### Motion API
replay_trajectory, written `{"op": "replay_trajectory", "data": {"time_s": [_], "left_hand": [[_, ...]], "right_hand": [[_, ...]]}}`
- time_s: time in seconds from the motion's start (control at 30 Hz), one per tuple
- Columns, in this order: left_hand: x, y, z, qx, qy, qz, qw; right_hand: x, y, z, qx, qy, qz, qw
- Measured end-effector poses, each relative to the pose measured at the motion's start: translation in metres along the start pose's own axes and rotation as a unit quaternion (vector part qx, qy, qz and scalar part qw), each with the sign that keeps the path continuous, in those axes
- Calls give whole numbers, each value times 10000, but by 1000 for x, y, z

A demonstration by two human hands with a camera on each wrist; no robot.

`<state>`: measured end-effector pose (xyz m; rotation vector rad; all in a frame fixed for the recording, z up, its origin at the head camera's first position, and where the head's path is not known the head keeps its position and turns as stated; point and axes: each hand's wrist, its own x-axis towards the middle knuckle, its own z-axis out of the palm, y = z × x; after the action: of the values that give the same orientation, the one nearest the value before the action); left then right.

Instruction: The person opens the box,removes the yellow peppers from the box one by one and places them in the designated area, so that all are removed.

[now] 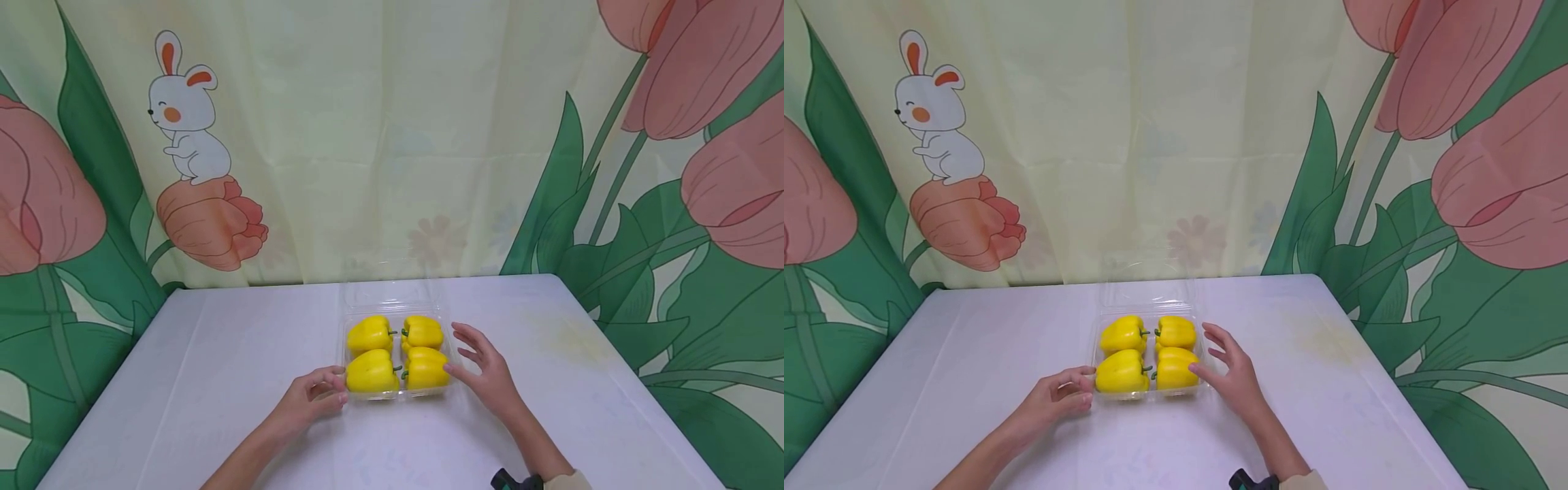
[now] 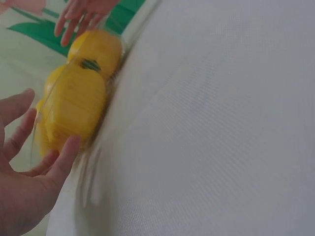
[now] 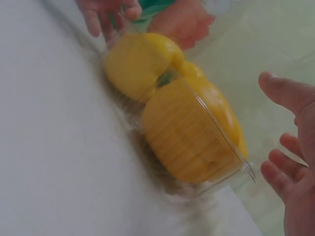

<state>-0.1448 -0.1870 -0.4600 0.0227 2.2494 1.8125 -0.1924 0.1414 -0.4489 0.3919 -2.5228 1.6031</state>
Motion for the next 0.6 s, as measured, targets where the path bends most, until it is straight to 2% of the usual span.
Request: {"op": "replay_trajectory", "data": {"time_s": [0.23,0.6], "left_hand": [[1,2,-2,-406,-98,200,9989],[14,5,-5,-393,16,275,9988]], "right_hand": [[5,-2,0,-212,-161,169,9995],[9,-5,-2,-437,-593,-254,9970]]}}
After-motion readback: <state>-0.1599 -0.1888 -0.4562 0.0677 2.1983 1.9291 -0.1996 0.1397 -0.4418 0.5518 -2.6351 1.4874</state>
